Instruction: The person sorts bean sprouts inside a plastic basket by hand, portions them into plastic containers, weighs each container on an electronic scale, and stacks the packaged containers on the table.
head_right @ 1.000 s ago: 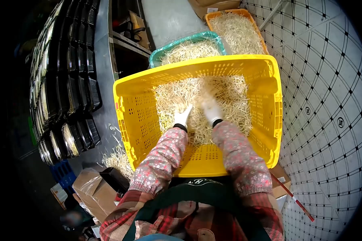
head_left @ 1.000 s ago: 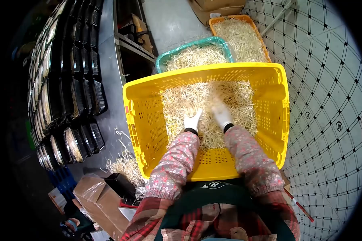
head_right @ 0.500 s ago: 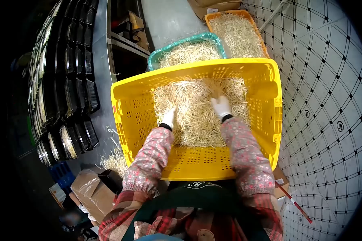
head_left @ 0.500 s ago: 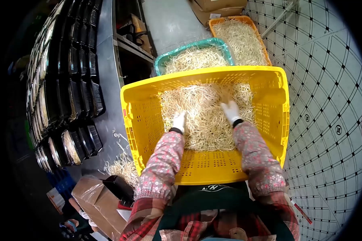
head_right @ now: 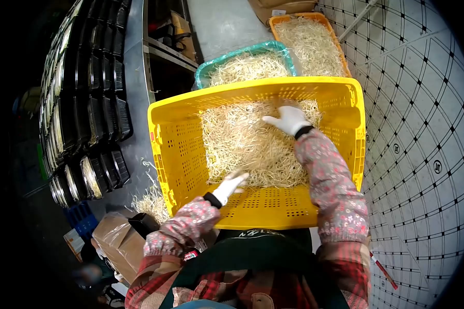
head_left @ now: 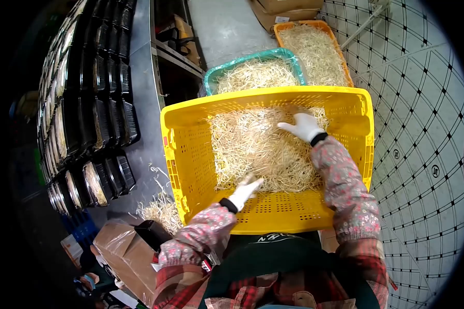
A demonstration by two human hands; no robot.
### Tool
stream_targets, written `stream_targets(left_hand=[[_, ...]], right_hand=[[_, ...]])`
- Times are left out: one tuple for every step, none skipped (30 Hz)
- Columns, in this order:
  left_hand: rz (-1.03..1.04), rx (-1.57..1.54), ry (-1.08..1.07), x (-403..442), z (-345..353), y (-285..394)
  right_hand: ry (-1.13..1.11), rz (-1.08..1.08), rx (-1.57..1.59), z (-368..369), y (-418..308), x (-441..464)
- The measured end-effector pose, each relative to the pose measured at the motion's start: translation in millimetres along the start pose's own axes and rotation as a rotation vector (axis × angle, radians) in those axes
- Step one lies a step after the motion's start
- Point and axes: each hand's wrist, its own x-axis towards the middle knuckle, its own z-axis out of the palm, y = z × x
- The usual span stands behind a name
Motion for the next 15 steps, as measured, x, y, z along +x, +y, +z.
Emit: stream_targets(left_hand=[[0.196,0.300,0.126,-4,-8,-3],[0.392,0.699,0.232,-8,-21,-3],[0.391,0.692,0.229,-7,-17,3],[0.509,0.920,0.259,-6,-10,9],[0.630,1.151,0.291,-4,-3,17],[0.599,1.246,0.272,2,12,26],[0.631,1.277,0.269,17,21,25],[0.643,1.372,0.276,37,26,22],[0.657,1.468,0.285,54,28,24],[0.634,1.488,0.330,65,29,36],[0.599,1.459,0.392,77,28,49],[0.581,1.457,0.466,88,24,63],[0.561,1.456,0.541,98,18,78],[0.555,1.417,0.540,103,12,92],[0.545,1.379,0.539,105,6,105]], right_hand=[[-0.056,0.074,-0.010,-5,4,-13],[0.005,0.016,-0.045,7,4,-28],[0.070,-0.044,-0.081,21,4,-45],[0.072,-0.141,-0.131,45,1,-61],[0.079,-0.238,-0.181,64,-6,-75],[-0.080,-0.261,-0.215,70,-16,-86],[-0.140,-0.312,-0.312,82,-16,-85],[-0.138,-0.313,-0.353,88,-12,-76],[-0.134,-0.313,-0.393,90,-9,-65],[-0.043,-0.316,-0.406,94,-4,-47],[0.043,-0.318,-0.419,95,3,-25],[-0.043,-0.347,-0.351,64,-3,-14],[-0.060,-0.328,-0.359,54,-7,-1],[-0.092,-0.321,-0.390,50,-7,14],[-0.126,-0.316,-0.418,50,-6,24]])
